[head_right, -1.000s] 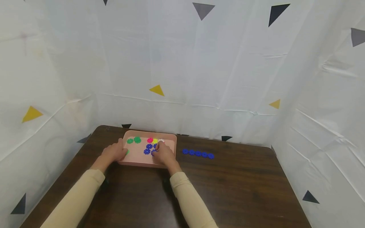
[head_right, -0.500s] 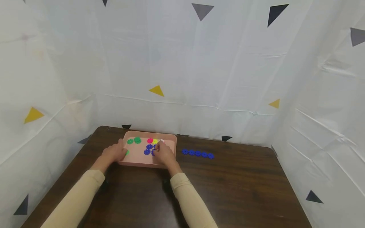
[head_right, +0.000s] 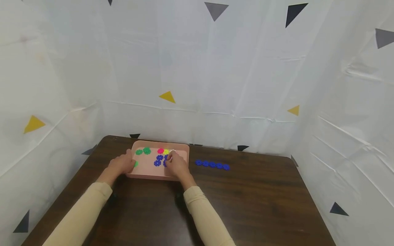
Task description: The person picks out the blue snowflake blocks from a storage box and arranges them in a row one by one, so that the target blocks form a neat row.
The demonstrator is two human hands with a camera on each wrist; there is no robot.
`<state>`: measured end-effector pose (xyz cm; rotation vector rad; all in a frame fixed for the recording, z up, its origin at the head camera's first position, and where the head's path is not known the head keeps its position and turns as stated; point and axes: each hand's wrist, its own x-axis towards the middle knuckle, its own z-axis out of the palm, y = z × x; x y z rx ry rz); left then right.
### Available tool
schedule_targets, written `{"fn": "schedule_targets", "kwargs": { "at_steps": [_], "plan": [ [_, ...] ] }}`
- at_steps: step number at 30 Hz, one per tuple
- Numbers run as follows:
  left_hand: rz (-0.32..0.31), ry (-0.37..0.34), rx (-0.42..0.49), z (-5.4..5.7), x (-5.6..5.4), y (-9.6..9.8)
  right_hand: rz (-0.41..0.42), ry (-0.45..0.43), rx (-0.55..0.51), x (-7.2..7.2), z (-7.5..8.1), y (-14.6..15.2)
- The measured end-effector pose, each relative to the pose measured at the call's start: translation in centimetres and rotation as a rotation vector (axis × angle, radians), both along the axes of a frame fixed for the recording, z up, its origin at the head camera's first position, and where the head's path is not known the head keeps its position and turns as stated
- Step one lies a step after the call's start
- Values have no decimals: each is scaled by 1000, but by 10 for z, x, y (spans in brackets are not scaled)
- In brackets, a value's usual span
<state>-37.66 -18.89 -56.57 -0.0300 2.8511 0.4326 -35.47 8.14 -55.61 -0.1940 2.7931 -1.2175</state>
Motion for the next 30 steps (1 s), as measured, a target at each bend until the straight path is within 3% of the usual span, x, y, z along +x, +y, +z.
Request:
{"fn": "schedule_targets", "kwargs": {
  "at_steps": [18, 24, 30],
  "plan": [
    [19, -8, -3, -1, 0, 3, -42, 56, 84, 11, 20, 11],
    [13, -1, -15, -1, 0, 4, -110, 77, 45, 17, 24, 23],
    [17, -9, -17, -1, -1, 4, -125, 101, -43, 14, 21, 38]
  ]
}}
